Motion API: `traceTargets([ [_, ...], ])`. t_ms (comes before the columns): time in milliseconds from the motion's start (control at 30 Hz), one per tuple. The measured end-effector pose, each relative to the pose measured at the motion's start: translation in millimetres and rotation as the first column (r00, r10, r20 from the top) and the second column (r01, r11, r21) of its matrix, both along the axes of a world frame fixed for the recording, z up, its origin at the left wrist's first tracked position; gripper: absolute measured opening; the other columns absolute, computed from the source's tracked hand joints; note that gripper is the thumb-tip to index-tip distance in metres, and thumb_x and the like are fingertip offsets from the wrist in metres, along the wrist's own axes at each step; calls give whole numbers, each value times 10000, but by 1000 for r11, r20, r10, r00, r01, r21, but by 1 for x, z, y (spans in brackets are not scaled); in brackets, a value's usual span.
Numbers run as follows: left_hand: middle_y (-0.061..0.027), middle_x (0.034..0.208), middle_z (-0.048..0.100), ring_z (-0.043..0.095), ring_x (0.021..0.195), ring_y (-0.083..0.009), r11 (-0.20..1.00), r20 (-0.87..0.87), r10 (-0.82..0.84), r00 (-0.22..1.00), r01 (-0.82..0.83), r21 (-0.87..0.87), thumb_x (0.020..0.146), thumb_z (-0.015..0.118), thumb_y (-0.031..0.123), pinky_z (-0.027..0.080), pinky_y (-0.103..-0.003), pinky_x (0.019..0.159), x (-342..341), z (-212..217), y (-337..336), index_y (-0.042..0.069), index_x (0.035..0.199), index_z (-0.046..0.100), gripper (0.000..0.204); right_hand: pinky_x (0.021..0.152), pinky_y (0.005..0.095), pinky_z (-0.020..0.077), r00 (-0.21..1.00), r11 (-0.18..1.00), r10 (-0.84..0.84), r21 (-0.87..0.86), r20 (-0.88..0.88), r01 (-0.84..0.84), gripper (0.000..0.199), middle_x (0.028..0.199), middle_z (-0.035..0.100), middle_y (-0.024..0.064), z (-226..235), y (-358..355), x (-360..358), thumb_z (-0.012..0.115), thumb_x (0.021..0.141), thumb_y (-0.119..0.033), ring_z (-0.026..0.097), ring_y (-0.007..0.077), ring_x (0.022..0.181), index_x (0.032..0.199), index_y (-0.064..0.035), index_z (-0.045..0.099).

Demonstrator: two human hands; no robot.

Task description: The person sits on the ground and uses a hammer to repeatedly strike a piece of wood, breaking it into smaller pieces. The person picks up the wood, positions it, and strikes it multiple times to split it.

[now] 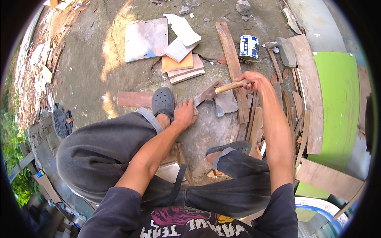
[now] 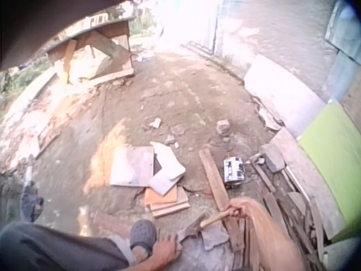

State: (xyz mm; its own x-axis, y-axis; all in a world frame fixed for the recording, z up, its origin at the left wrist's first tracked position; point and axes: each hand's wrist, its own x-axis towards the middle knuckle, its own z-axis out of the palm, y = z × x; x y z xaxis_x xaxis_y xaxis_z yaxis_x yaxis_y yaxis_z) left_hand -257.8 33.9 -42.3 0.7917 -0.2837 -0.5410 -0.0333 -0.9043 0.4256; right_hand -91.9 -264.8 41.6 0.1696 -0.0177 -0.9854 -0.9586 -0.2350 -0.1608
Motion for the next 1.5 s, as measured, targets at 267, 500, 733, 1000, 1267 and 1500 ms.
traceTargets([
  [267, -190, 1281, 504, 486, 1223, -353, 1000, 97, 15, 995, -13, -19, 758, 771, 302, 408, -443, 1027, -20, 13, -8, 33, 1389, 362, 798, 332, 252, 367, 940, 978, 131, -194, 315, -71, 138, 684, 663, 172, 21, 62, -34, 622, 828, -43, 493, 99, 418, 850, 93, 630],
  [500, -225, 1418, 435, 416, 1319, -366, 952, 353, 160, 922, -50, -302, 776, 766, 378, 368, -445, 1071, -15, 19, -11, 8, 1434, 332, 870, 365, 304, 477, 871, 986, 14, -149, 492, 68, 192, 681, 625, 148, 24, 80, -54, 589, 804, -68, 607, 194, 493, 850, 117, 612],
  [733, -239, 1153, 639, 622, 1053, -393, 765, 9, 170, 985, -126, -632, 757, 777, 376, 476, -429, 919, 74, 67, -94, 38, 1307, 498, 703, 707, 353, 541, 876, 949, -241, 290, 417, 123, 478, 992, 684, 160, 20, 30, -68, 416, 985, -349, 666, 219, 797, 1269, 16, 536],
  [1000, -75, 878, 662, 597, 826, -171, 763, -236, 78, 969, -211, -611, 841, 731, 362, 476, -338, 777, 95, 41, -103, 32, 987, 655, 369, 1048, 439, 419, 823, 746, 481, -634, 303, -202, 852, 1251, 576, 301, -130, -49, -127, 681, 779, -452, 548, 439, 1205, 1407, 43, 385],
  [1267, -93, 907, 682, 605, 835, -169, 784, -267, 104, 958, -244, -571, 839, 722, 376, 487, -341, 801, 97, 47, -102, 43, 1035, 664, 390, 1033, 461, 435, 825, 774, 468, -597, 316, -210, 1003, 1336, 506, 308, -128, -35, -120, 718, 759, -531, 520, 430, 1238, 1474, 5, 263],
  [1500, -35, 801, 625, 544, 751, -130, 838, -275, 41, 961, -183, -515, 818, 750, 366, 462, -323, 724, 102, 39, -97, 19, 905, 651, 372, 952, 458, 495, 800, 696, 539, -674, 263, -247, 1038, 1203, 602, 305, -77, -40, -119, 781, 685, -517, 605, 422, 1122, 1435, 24, 308],
])
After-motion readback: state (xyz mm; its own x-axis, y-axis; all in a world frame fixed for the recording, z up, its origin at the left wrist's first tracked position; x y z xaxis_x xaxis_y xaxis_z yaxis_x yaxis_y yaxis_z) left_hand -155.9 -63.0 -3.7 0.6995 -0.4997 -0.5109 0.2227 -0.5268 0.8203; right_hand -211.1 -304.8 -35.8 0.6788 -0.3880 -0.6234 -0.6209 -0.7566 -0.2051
